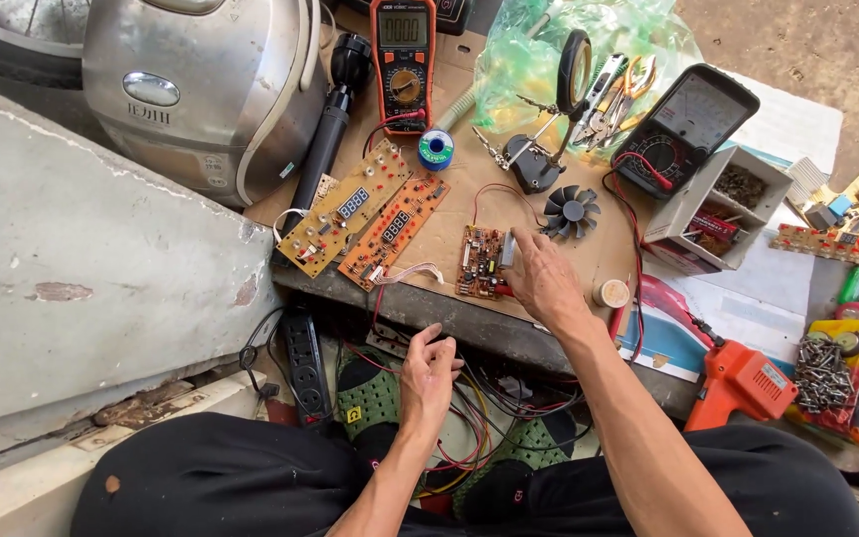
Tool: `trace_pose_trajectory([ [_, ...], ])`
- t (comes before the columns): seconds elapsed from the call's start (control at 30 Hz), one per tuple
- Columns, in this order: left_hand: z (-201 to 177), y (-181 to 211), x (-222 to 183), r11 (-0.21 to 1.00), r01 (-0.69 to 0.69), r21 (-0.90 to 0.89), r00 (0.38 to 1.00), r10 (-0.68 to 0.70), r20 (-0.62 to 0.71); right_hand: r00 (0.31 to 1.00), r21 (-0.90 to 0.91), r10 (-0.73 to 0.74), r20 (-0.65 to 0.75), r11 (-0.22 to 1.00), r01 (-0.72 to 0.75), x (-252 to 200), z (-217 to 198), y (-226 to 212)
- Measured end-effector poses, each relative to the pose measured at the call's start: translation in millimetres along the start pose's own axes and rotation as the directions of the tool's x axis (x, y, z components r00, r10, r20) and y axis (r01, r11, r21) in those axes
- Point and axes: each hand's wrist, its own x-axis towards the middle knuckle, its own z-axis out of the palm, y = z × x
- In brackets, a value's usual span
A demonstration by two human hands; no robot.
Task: The person is diagnosing an electronic circuit board by using a multimeter to check connections and a magnifying glass for visual inspection.
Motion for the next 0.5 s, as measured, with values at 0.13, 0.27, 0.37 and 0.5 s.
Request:
trace_pose_trajectory([
  [0.13, 0, -15, 7, 1.0, -0.009, 0.012, 1.0, 0.009, -0.006, 1.0, -0.044, -0.024, 0.007, 0.999, 0.024, 9, 5, 5],
  [0.27, 0, -19, 14, 1.0, 0.006, -0.009, 1.0, -0.006, -0.026, 0.997, -0.086, -0.082, 0.001, 0.993, 0.082, 24, 15, 22],
  [0.37, 1, -22, 15, 0.999, 0.011, -0.031, 0.999, -0.012, -0.037, 0.995, -0.055, -0.095, -0.028, 0.994, 0.093, 15, 8, 27],
  [0.5, 8, -7, 7, 0.996, 0.018, -0.084, 0.998, -0.023, -0.061, 0.993, 0.133, 0.015, -0.116, 0.991, 0.0, -16, -15, 29],
])
